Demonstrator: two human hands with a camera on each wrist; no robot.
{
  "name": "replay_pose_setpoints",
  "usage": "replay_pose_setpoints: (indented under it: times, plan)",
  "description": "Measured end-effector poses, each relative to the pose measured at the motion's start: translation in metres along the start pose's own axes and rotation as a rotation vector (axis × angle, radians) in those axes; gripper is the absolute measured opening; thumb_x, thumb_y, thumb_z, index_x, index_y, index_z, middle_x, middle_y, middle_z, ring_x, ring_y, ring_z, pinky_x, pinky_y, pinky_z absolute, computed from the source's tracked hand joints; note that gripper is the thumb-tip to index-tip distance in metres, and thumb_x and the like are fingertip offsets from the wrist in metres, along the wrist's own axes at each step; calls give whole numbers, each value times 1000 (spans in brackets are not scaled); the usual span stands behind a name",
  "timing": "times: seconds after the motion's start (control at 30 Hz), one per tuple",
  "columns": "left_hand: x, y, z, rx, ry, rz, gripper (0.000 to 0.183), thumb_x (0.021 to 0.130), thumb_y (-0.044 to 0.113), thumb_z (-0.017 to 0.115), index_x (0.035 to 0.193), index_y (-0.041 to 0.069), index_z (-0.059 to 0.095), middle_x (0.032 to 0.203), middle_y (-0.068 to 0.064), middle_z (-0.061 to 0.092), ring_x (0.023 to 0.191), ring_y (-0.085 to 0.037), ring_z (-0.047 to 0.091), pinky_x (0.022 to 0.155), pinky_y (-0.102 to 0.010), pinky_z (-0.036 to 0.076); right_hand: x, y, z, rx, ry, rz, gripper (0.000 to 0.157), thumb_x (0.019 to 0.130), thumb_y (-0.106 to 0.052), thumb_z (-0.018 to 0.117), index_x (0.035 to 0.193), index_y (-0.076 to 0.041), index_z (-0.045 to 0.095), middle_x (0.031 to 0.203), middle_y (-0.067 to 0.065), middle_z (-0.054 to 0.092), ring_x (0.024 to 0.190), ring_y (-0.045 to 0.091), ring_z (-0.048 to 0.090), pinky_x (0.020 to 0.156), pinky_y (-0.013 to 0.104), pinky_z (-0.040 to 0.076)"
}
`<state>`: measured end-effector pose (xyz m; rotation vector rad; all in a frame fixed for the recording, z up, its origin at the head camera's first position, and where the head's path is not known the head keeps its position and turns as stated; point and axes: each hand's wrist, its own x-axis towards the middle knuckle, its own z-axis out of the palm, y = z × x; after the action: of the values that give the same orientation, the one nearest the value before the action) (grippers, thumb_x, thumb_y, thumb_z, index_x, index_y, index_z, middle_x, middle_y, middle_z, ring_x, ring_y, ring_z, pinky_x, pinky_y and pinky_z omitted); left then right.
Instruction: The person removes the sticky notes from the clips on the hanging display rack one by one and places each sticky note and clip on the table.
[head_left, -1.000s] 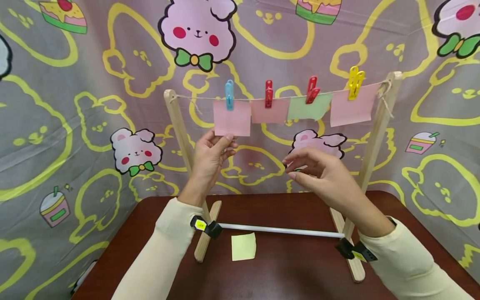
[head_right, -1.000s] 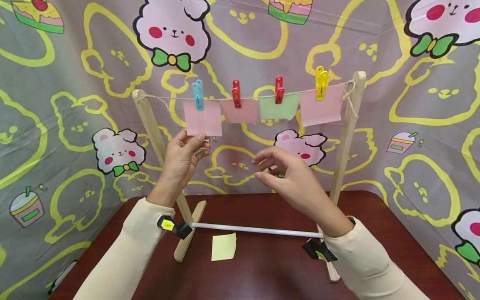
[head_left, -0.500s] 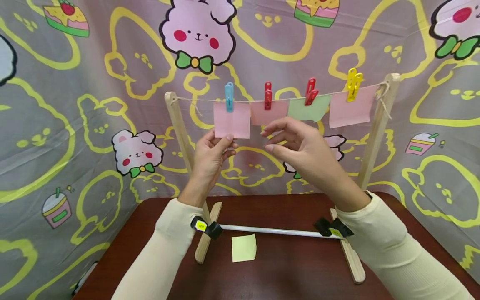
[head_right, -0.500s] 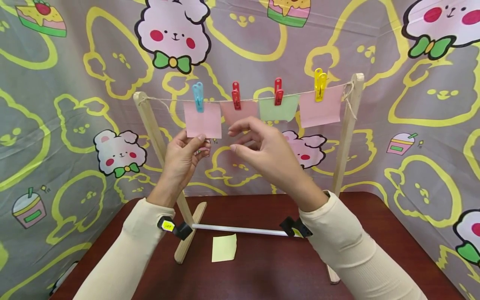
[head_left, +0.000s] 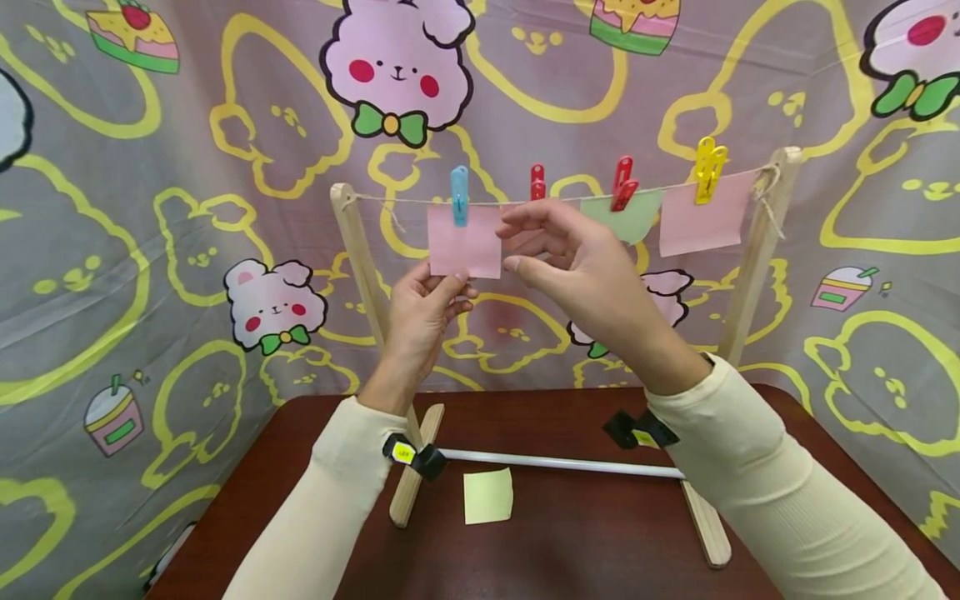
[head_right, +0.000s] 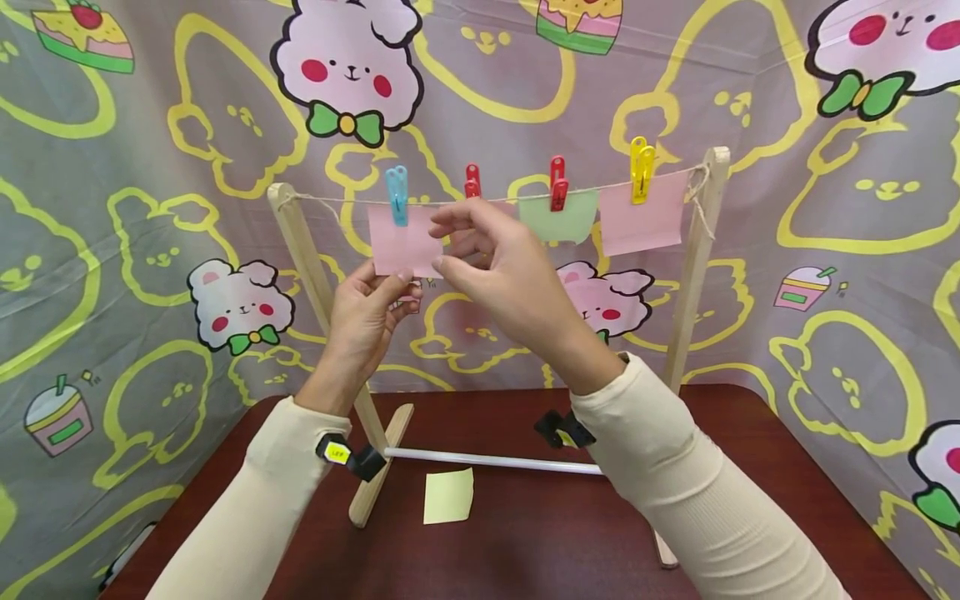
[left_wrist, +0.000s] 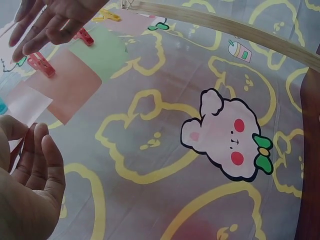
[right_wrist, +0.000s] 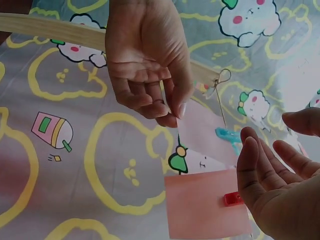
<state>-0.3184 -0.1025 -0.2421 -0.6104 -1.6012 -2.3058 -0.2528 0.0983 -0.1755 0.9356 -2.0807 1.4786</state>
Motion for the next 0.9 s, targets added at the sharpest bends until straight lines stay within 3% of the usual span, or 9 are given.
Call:
replay_pose_setpoints:
  times: [0.33, 0.63, 0.9]
  plan:
    - [0, 0, 2, 11, -3, -6, 9, 100, -3, 61, 106, 4, 64, 77, 5, 72, 70, -7, 68, 66, -20, 58, 22, -8, 12, 45, 26, 23, 38, 96, -5, 68, 134, -5, 63, 128, 11, 70, 102, 19, 71, 80, 26, 58]
    - [-1, 1, 3, 14, -6, -7, 9, 100, -3, 61, 107, 1, 64, 77, 5, 72, 70, -6, 68, 65, -19, 58, 41, -14, 19, -13, 91, 30, 37, 98, -10, 68, 134, -6, 64, 126, 7, 71, 112, 17, 71, 97, 34, 58]
    - [-2, 2, 4, 16, -6, -3, 8, 101, -2, 61, 107, 2, 64, 77, 5, 72, 70, -6, 68, 65, -19, 58, 51, -15, 25, -30, 135, 3, 37, 98, -6, 69, 134, 0, 64, 130, 15, 69, 121, 24, 68, 107, 37, 56]
